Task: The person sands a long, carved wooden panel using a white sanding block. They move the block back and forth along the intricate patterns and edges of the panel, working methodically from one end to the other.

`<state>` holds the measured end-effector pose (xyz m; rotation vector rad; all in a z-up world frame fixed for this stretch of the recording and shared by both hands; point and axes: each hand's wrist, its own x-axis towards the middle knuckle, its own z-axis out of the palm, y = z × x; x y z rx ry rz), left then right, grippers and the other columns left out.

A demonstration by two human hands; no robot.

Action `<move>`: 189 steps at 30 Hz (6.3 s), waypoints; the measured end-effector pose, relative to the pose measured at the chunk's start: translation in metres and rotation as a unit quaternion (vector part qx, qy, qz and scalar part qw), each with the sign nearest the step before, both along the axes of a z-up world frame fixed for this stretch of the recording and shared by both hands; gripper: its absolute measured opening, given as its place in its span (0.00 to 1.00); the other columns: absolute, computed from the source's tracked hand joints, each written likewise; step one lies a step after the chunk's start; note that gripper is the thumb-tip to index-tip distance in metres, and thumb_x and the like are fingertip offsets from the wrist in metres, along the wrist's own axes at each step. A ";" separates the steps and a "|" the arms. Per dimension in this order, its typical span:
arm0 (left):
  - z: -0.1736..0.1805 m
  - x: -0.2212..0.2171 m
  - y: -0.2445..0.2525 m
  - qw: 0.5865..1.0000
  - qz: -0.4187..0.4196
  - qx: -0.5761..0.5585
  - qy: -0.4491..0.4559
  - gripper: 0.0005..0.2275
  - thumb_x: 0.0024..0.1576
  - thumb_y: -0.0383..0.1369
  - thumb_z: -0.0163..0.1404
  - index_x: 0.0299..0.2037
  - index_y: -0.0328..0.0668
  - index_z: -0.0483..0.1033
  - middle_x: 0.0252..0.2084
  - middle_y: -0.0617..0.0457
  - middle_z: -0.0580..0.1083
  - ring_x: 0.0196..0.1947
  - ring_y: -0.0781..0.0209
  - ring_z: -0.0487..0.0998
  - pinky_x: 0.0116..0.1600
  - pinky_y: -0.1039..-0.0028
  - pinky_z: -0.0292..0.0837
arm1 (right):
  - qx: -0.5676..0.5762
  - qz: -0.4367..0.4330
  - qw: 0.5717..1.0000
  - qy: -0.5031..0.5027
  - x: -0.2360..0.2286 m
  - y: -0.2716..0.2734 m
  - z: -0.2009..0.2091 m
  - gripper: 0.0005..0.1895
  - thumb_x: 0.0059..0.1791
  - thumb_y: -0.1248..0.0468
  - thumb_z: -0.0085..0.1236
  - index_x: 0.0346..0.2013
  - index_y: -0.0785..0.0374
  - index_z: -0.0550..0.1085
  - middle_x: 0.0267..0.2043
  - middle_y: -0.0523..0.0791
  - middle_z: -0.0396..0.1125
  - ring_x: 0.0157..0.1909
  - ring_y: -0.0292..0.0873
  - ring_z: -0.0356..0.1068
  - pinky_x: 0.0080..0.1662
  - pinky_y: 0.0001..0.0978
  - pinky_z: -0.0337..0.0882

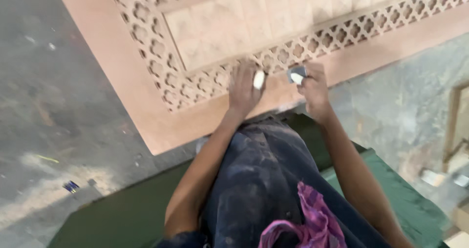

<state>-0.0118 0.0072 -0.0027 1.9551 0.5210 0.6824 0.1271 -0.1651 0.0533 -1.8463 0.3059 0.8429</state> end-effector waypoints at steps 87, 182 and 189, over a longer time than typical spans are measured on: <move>0.015 -0.115 -0.005 0.977 0.108 0.099 0.152 0.13 0.58 0.29 0.55 0.53 0.42 0.75 0.59 0.46 0.71 0.65 0.42 0.68 0.68 0.52 0.62 | -0.128 0.523 0.658 -0.526 -0.032 0.059 0.000 0.12 0.41 0.71 0.58 0.38 0.59 0.78 0.42 0.44 0.67 0.51 0.50 0.68 0.49 0.45 0.68; 0.039 -0.102 0.055 0.967 -0.049 0.151 0.199 0.09 0.57 0.30 0.54 0.43 0.36 0.72 0.44 0.43 0.71 0.47 0.45 0.72 0.52 0.57 0.66 | 0.071 0.293 0.880 -0.367 -0.078 0.053 0.010 0.19 0.49 0.85 0.46 0.54 0.74 0.71 0.56 0.53 0.61 0.56 0.50 0.69 0.60 0.35 0.78; 0.032 -0.109 0.051 0.955 -0.075 0.155 0.240 0.12 0.55 0.27 0.51 0.50 0.35 0.74 0.49 0.46 0.71 0.51 0.46 0.70 0.56 0.59 0.67 | 0.039 0.324 0.858 -0.397 -0.083 0.058 0.008 0.23 0.43 0.84 0.47 0.51 0.73 0.73 0.52 0.54 0.64 0.50 0.51 0.69 0.50 0.32 0.77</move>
